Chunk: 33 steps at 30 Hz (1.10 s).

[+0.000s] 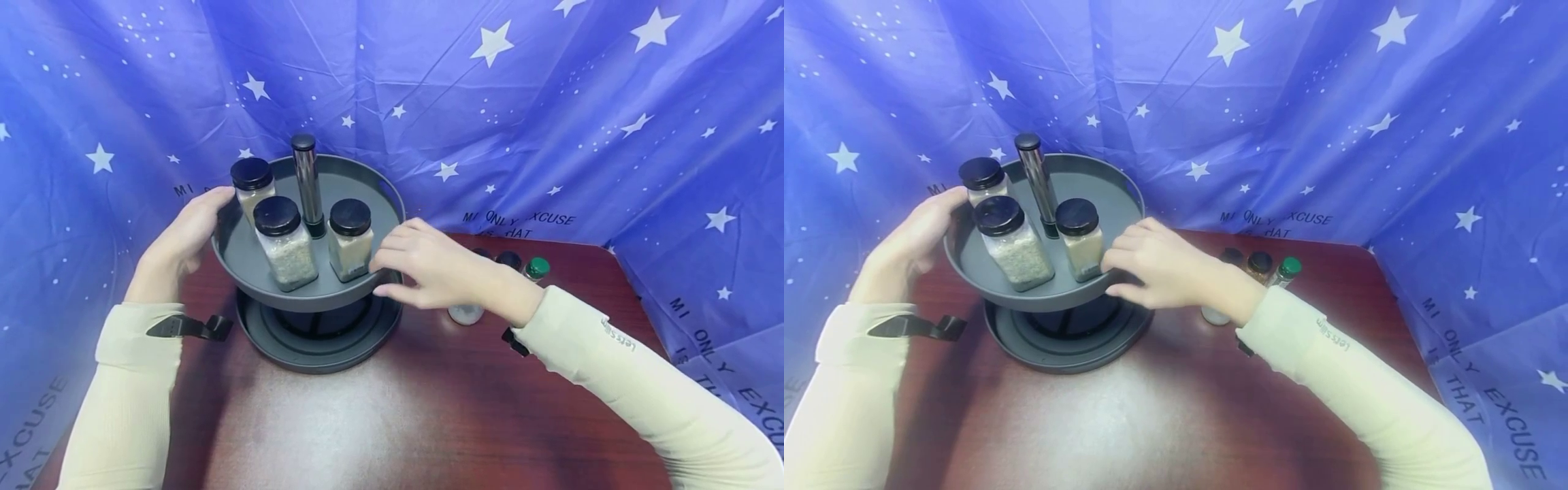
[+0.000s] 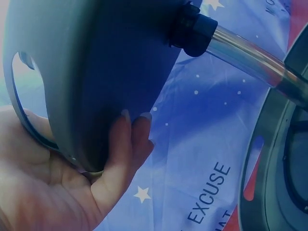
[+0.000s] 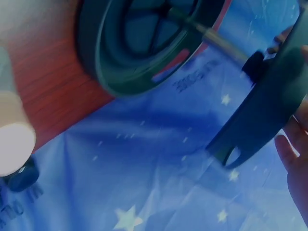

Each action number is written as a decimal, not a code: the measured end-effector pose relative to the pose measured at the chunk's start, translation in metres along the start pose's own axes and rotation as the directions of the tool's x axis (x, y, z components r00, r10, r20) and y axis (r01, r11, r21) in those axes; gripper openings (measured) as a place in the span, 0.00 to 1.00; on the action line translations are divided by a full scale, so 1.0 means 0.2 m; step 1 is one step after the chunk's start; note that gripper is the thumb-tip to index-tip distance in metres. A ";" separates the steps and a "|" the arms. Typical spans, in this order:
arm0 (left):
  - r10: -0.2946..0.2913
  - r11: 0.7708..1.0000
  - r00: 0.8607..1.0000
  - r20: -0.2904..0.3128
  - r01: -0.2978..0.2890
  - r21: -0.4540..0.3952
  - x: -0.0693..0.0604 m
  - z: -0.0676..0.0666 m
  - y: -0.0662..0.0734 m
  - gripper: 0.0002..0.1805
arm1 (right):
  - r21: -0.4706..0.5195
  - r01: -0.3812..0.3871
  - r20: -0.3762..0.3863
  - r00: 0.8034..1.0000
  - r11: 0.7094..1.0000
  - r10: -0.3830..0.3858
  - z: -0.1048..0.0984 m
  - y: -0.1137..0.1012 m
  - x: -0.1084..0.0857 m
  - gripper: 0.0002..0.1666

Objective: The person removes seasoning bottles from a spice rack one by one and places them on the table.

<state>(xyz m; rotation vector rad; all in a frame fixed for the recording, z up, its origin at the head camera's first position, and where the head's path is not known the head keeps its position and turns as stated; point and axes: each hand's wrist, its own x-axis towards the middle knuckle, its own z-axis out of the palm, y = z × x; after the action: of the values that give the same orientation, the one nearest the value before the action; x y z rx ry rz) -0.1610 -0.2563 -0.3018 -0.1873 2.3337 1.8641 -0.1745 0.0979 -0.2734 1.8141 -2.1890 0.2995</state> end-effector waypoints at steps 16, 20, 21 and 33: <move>-0.022 1.000 1.000 -0.006 0.022 -0.003 0.01 0.00 0.00 0.27 | -0.139 0.016 0.005 1.000 0.990 -0.015 0.06 -0.23 0.13 0.10; -0.032 0.999 0.999 -0.003 0.032 0.002 0.01 0.00 0.00 0.29 | -0.152 0.018 0.024 1.000 0.988 -0.014 0.08 -0.25 0.15 0.09; -0.031 1.000 1.000 -0.003 0.031 0.007 0.01 0.00 0.00 0.29 | -0.160 0.021 0.019 1.000 0.987 -0.018 0.09 -0.26 0.16 0.09; -0.044 0.996 0.998 0.033 0.042 0.077 0.00 -0.01 0.02 0.34 | -0.076 0.030 -0.030 0.999 0.997 -0.032 0.08 -0.21 0.14 0.06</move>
<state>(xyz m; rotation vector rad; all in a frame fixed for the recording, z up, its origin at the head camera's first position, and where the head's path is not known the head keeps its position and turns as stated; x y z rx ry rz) -0.1609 -0.2582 -0.2981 -0.1934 2.3542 1.7410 -0.1392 0.0579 -0.2804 1.7889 -2.1200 0.2344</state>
